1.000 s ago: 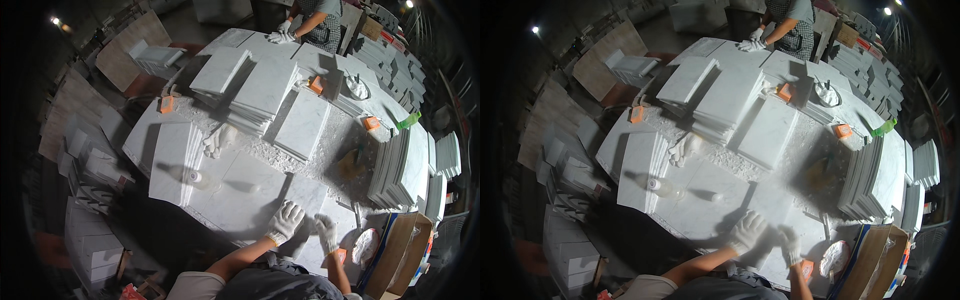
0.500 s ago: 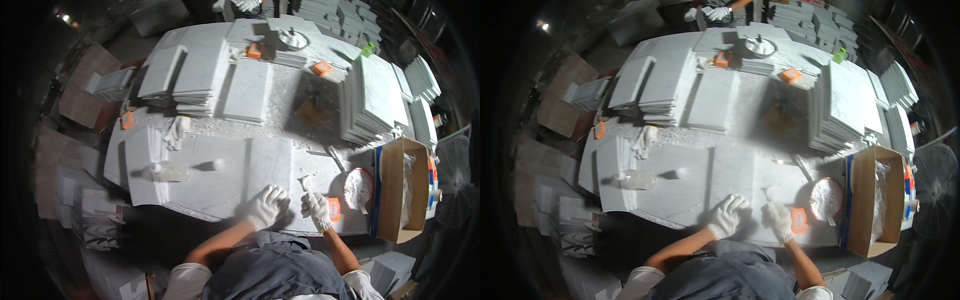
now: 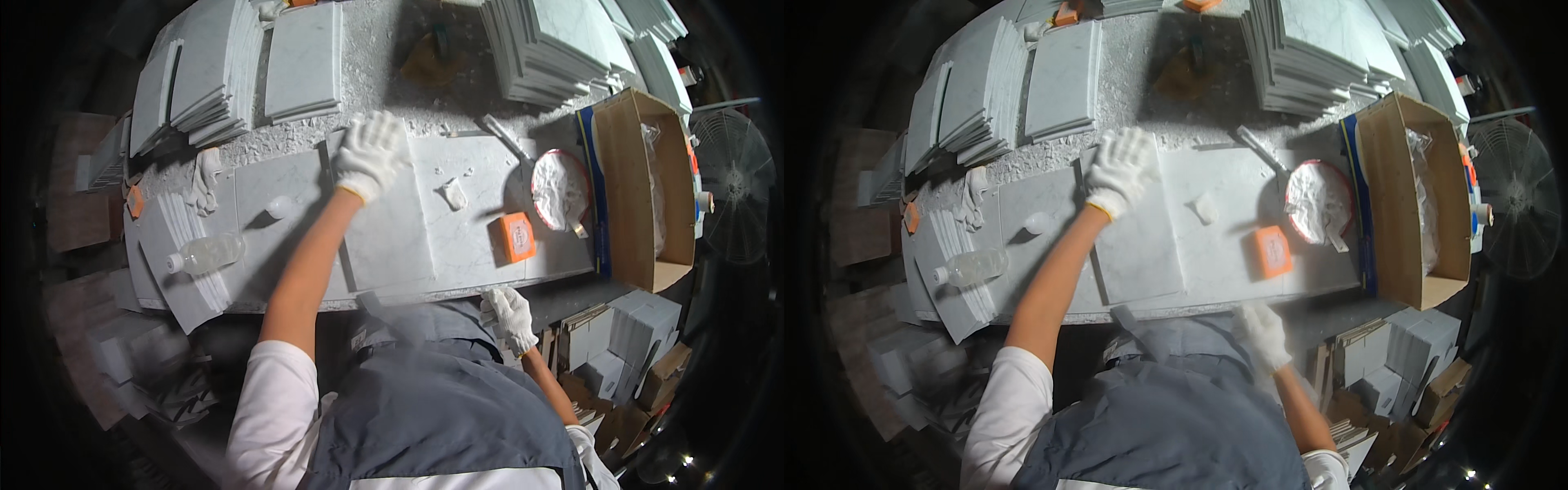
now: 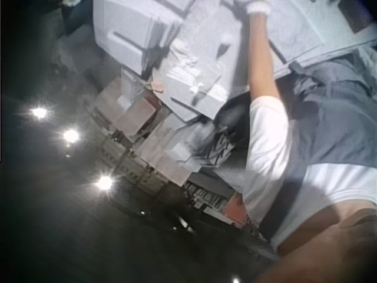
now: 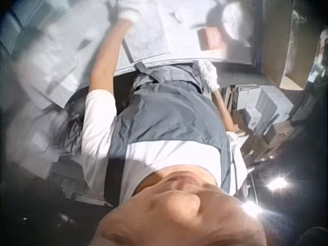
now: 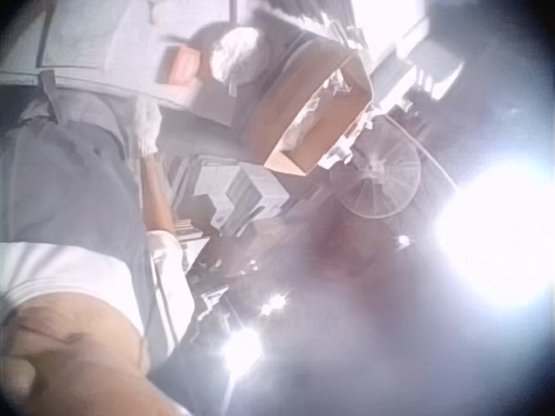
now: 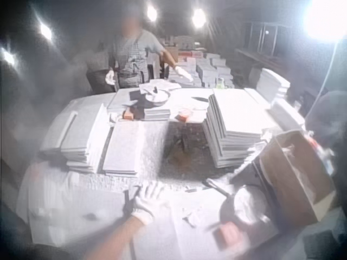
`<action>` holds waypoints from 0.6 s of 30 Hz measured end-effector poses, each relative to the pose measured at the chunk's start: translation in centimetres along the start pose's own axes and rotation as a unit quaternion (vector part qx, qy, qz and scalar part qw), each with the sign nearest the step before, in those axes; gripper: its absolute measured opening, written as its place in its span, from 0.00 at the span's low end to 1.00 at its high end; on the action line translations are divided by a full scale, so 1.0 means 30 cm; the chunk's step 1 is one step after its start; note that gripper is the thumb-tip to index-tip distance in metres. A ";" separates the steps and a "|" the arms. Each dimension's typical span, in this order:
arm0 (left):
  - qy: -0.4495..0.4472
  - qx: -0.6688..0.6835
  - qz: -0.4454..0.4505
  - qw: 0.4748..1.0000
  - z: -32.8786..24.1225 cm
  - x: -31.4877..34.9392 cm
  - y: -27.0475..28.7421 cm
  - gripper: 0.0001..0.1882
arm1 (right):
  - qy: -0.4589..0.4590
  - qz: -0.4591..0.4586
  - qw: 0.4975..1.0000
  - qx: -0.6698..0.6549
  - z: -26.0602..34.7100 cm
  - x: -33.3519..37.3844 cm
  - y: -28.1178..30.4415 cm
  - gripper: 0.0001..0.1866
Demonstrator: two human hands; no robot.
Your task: The person scrapes the surface of a white rectangular tile with a metal scraper, removing small fragments. They repeatedly lift and place the tile, continuing to scrape different areas. A second person is visible across the table handling similar tiles.
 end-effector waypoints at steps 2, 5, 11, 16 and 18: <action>-0.117 -0.027 0.123 0.985 -0.181 0.101 0.017 0.35 | -0.020 -0.023 0.999 -0.015 -0.027 0.008 0.002 0.19; -0.284 0.066 0.075 0.954 -0.419 0.415 0.125 0.33 | -0.019 0.008 0.999 0.027 -0.037 -0.016 -0.044 0.19; -0.113 0.185 -0.009 0.976 -0.200 0.695 0.010 0.36 | 0.031 0.052 0.977 0.203 0.026 -0.059 -0.150 0.17; 0.260 0.474 0.008 0.841 0.030 0.827 -0.053 0.25 | 0.213 0.001 0.899 0.382 0.179 -0.084 -0.282 0.24; 0.324 0.556 0.084 0.761 -0.002 0.846 -0.067 0.26 | 0.260 0.016 0.861 0.437 0.209 -0.091 -0.368 0.22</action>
Point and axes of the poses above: each hand's wrist, its own x-axis away from the middle knuckle, its own y-axis out of the back of the hand, z = x × y, the point moved 8 cm from there along -x, towards the middle knuckle, and after that the axes turned 2 degrees about -x, right-handed, at the moved point
